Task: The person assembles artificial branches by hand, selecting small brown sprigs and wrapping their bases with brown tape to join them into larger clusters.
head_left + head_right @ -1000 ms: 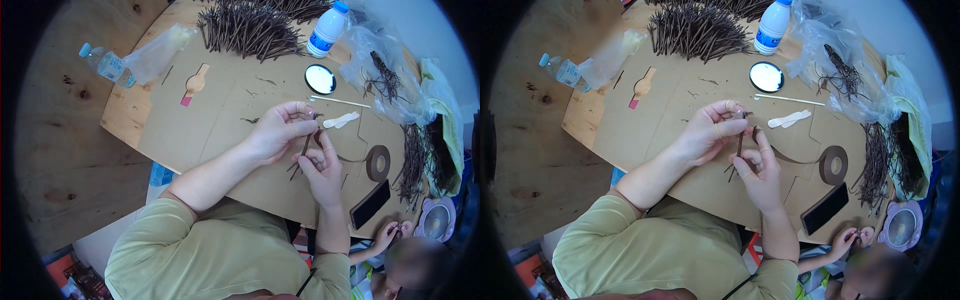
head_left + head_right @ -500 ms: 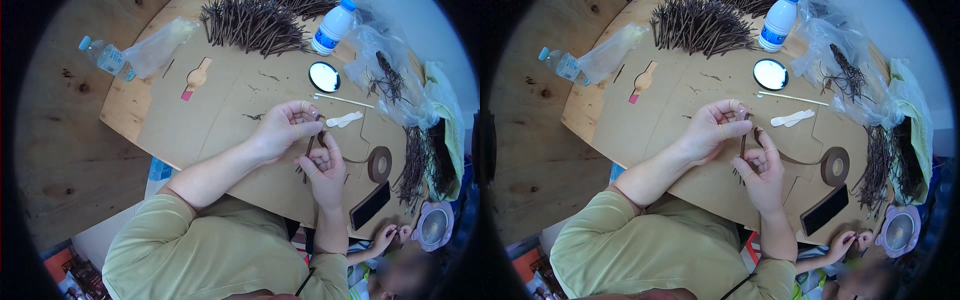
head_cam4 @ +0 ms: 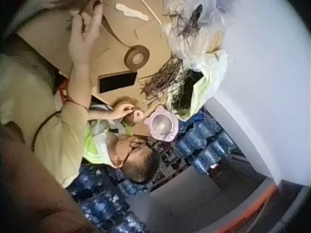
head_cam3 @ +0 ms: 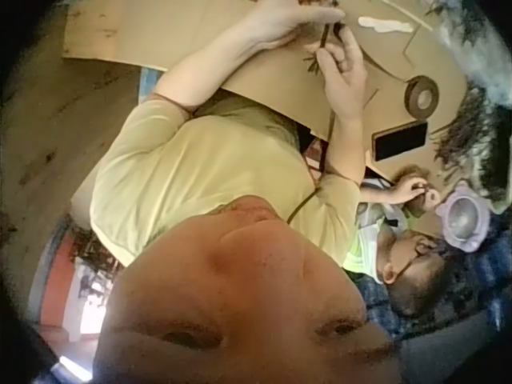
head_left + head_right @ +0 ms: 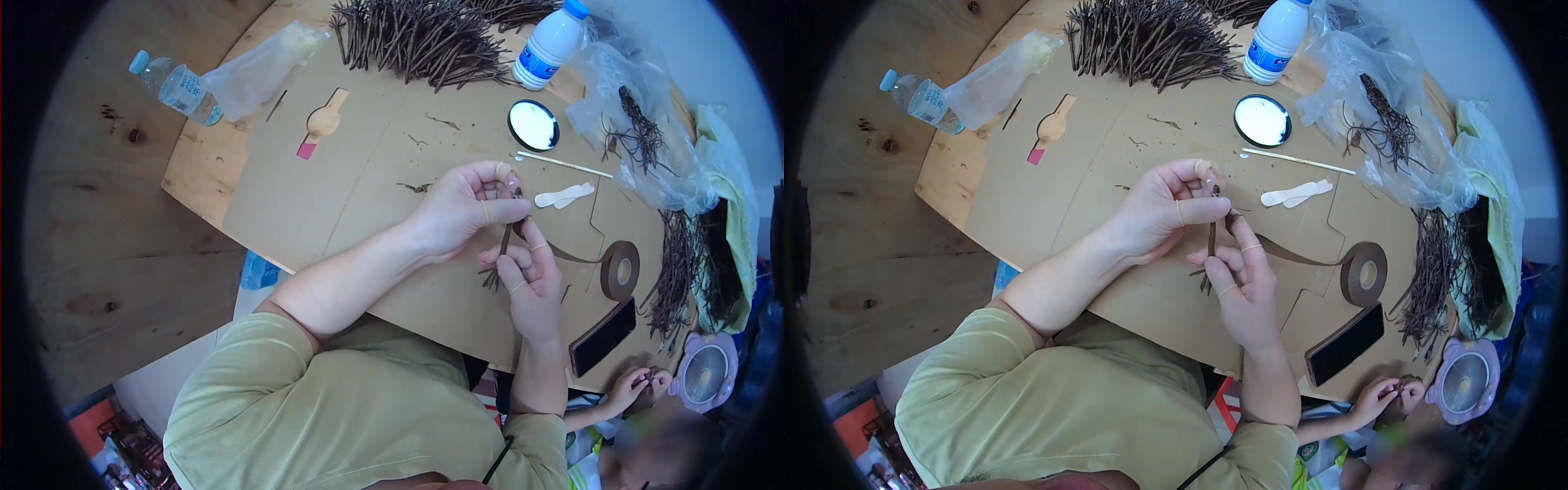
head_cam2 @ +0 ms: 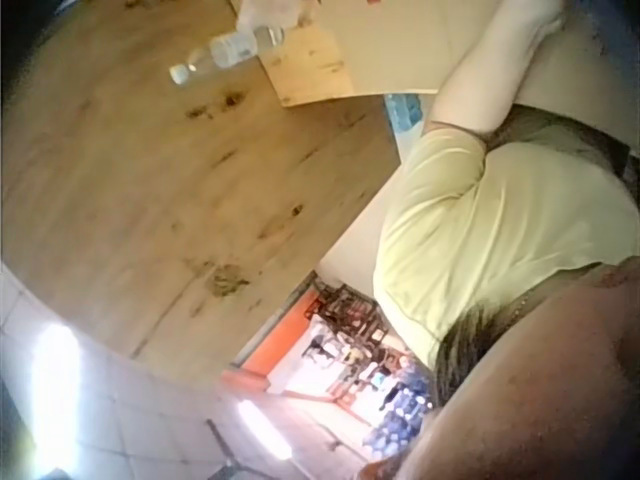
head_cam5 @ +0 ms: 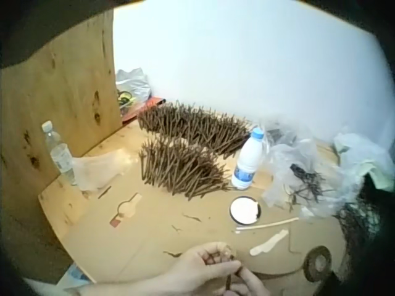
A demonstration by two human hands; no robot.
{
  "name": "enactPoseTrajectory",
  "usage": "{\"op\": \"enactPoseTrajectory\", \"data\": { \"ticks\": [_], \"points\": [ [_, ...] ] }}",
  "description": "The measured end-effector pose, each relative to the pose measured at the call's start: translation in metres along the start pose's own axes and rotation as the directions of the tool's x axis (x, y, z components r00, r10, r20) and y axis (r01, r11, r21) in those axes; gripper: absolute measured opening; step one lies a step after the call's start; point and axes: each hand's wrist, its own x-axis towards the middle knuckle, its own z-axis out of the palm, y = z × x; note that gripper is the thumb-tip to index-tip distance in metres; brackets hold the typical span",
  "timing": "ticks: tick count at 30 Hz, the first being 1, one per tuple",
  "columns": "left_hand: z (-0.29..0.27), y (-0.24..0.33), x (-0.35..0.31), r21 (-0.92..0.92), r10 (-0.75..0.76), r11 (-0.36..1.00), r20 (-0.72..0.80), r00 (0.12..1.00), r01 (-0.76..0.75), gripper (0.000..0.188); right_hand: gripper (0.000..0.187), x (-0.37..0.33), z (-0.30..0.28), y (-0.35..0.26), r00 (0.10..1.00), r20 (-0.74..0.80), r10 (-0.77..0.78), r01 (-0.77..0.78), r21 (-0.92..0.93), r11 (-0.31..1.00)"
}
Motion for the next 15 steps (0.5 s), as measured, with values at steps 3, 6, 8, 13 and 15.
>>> {"op": "enactPoseTrajectory", "data": {
  "ticks": [3, 6, 8, 13, 15],
  "points": [
    [0.0004, 0.0020, -0.0008, 0.017, 0.001, 1.000, -0.001, 1.000, -0.001, 0.018, 0.060, -0.0002, 0.0010, 0.0019, 1.000, -0.003, -0.026, 0.026, 0.025, 0.999],
    [0.0002, 0.0016, -0.0004, 0.047, 0.044, 0.998, -0.018, 0.999, -0.043, 0.018, 0.060, -0.0014, 0.0043, 0.0018, 0.996, -0.020, -0.086, 0.086, -0.011, 0.996],
    [0.0004, 0.0014, -0.0006, 0.052, 0.040, 0.998, -0.019, 0.999, -0.039, 0.018, 0.060, -0.0003, -0.0003, 0.0061, 0.993, -0.017, -0.113, 0.112, -0.048, 0.993],
    [-0.0011, 0.0021, -0.0004, 0.078, 0.022, 0.997, 0.000, 1.000, -0.022, 0.018, 0.059, -0.0016, -0.0018, 0.0059, 0.995, -0.054, -0.085, 0.086, 0.011, 0.996],
    [-0.0007, 0.0035, -0.0005, 0.093, 0.016, 0.996, 0.004, 1.000, -0.016, 0.018, 0.058, -0.0021, -0.0015, 0.0055, 0.996, -0.047, -0.081, 0.083, 0.023, 0.996]
  ]
}}
